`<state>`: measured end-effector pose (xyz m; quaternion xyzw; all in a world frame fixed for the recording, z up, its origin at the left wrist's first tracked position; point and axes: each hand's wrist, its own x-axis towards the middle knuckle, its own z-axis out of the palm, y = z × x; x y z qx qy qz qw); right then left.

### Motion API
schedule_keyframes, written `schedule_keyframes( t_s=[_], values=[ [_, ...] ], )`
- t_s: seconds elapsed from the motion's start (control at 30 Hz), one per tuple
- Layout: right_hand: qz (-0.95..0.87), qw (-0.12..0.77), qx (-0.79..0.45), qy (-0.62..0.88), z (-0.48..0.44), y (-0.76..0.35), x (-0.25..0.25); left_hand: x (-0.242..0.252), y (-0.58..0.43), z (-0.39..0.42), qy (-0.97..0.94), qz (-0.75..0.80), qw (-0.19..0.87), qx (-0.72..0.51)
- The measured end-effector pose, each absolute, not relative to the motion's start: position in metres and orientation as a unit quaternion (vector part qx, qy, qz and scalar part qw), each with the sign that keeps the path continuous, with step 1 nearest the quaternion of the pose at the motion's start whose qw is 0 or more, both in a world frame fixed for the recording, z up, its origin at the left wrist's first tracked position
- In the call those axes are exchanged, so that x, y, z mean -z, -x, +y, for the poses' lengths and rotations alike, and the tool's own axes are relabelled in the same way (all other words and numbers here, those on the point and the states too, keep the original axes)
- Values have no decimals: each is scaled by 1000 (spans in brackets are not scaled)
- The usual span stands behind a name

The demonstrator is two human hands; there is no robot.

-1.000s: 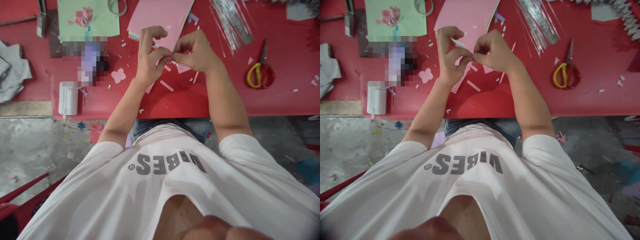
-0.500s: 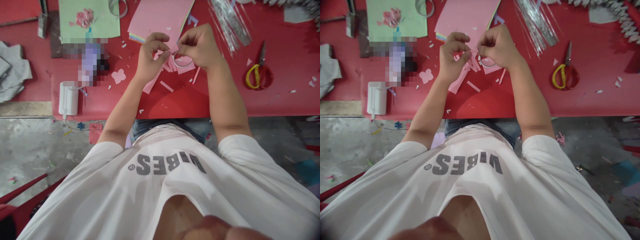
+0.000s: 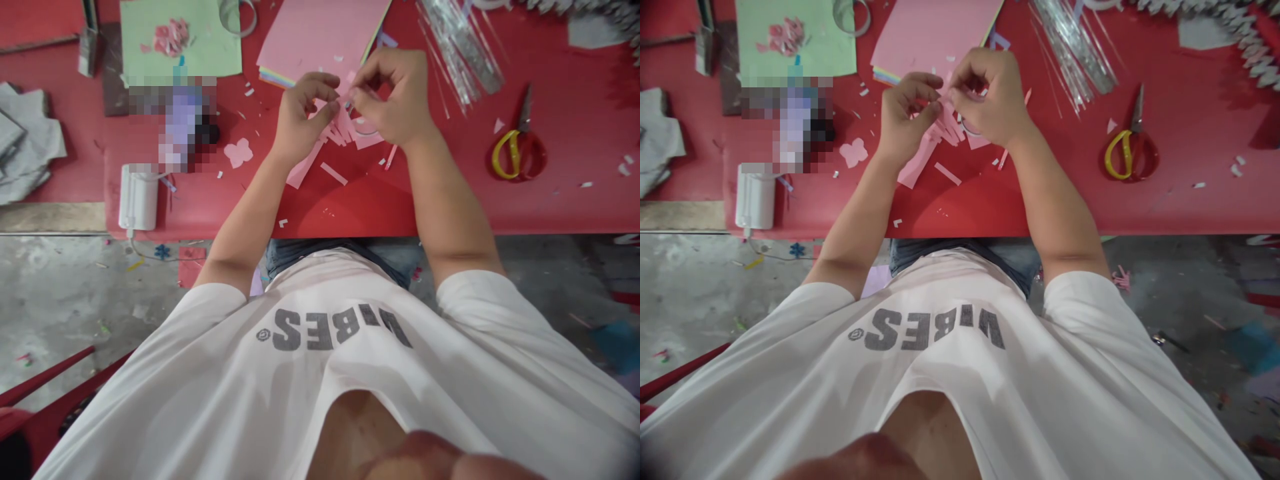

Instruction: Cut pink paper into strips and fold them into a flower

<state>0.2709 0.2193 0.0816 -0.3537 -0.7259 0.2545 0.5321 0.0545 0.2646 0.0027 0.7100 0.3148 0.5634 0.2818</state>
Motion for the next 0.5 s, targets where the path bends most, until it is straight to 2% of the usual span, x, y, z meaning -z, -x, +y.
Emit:
schedule_keyframes(
  t_s=[0.13,0.2,0.3,0.4,0.5],
  values=[
    [-762,521,-136,359,218,-276,-81,-10,-57,253,-645,362,285,-610],
    [-784,491,-35,379,218,-280,-78,-16,-59,245,-601,407,369,-581],
    [-830,367,67,414,215,-282,-75,-28,-62,233,-545,420,553,-470],
    [-861,253,59,438,209,-279,-79,-40,-64,228,-462,394,649,-457],
    [-858,257,-4,445,205,-276,-87,-45,-63,230,-409,396,661,-489]
  ],
)
